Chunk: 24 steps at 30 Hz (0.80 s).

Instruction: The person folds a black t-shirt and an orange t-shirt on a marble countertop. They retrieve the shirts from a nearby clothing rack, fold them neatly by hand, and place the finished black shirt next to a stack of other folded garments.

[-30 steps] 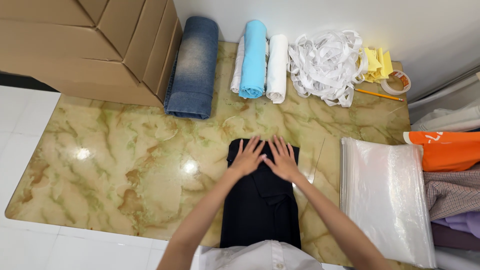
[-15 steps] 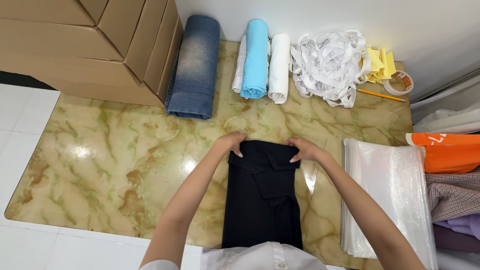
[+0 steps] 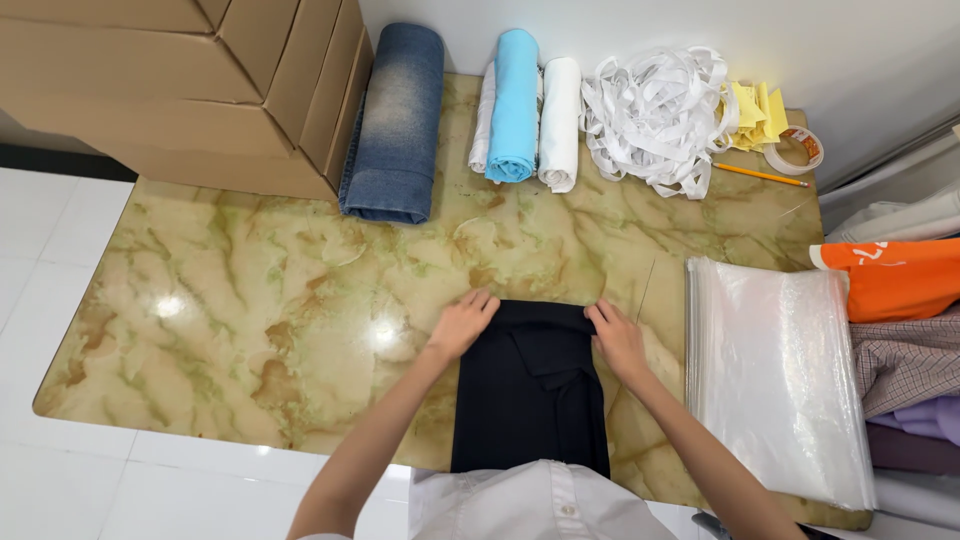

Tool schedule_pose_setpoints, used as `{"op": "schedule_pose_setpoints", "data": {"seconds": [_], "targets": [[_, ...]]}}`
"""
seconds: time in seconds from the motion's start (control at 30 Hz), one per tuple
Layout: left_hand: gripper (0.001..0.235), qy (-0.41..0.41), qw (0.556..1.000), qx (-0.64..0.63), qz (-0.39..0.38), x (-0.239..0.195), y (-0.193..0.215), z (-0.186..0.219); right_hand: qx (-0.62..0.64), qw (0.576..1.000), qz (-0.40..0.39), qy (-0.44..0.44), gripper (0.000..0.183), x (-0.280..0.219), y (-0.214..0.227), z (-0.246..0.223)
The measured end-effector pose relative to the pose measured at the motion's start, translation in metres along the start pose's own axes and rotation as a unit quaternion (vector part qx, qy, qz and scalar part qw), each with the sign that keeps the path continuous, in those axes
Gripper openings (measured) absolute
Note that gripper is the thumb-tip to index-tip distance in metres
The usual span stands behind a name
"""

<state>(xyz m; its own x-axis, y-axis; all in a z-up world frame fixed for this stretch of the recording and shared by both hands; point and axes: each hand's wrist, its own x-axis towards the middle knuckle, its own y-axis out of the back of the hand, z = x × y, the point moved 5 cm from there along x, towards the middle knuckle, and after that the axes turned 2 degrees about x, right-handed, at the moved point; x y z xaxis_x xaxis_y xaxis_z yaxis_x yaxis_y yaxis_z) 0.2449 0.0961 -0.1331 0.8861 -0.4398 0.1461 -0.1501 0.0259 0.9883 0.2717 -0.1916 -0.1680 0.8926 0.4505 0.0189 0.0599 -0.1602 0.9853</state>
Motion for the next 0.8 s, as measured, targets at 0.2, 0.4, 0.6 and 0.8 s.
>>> {"op": "schedule_pose_setpoints", "data": {"seconds": [0.2, 0.4, 0.6, 0.8], "targets": [[0.043, 0.013, 0.999, -0.03, -0.01, -0.039, -0.036, 0.014, 0.073, 0.997, 0.007, 0.034, 0.035, -0.029, 0.027, -0.014], [0.04, 0.062, 0.945, -0.239, -0.214, -0.029, 0.022, -0.005, 0.363, 0.925, -0.094, -0.065, 0.02, -0.016, 0.051, 0.011], [0.032, 0.09, 0.963, -0.203, -0.153, -0.024, -0.003, -0.022, 0.405, 0.894, -0.068, -0.178, 0.059, 0.013, 0.023, 0.049], [0.025, 0.068, 0.948, -0.269, -0.155, -0.036, -0.001, -0.019, 0.47, 0.835, -0.109, -0.264, 0.062, 0.008, -0.025, 0.064]]}}
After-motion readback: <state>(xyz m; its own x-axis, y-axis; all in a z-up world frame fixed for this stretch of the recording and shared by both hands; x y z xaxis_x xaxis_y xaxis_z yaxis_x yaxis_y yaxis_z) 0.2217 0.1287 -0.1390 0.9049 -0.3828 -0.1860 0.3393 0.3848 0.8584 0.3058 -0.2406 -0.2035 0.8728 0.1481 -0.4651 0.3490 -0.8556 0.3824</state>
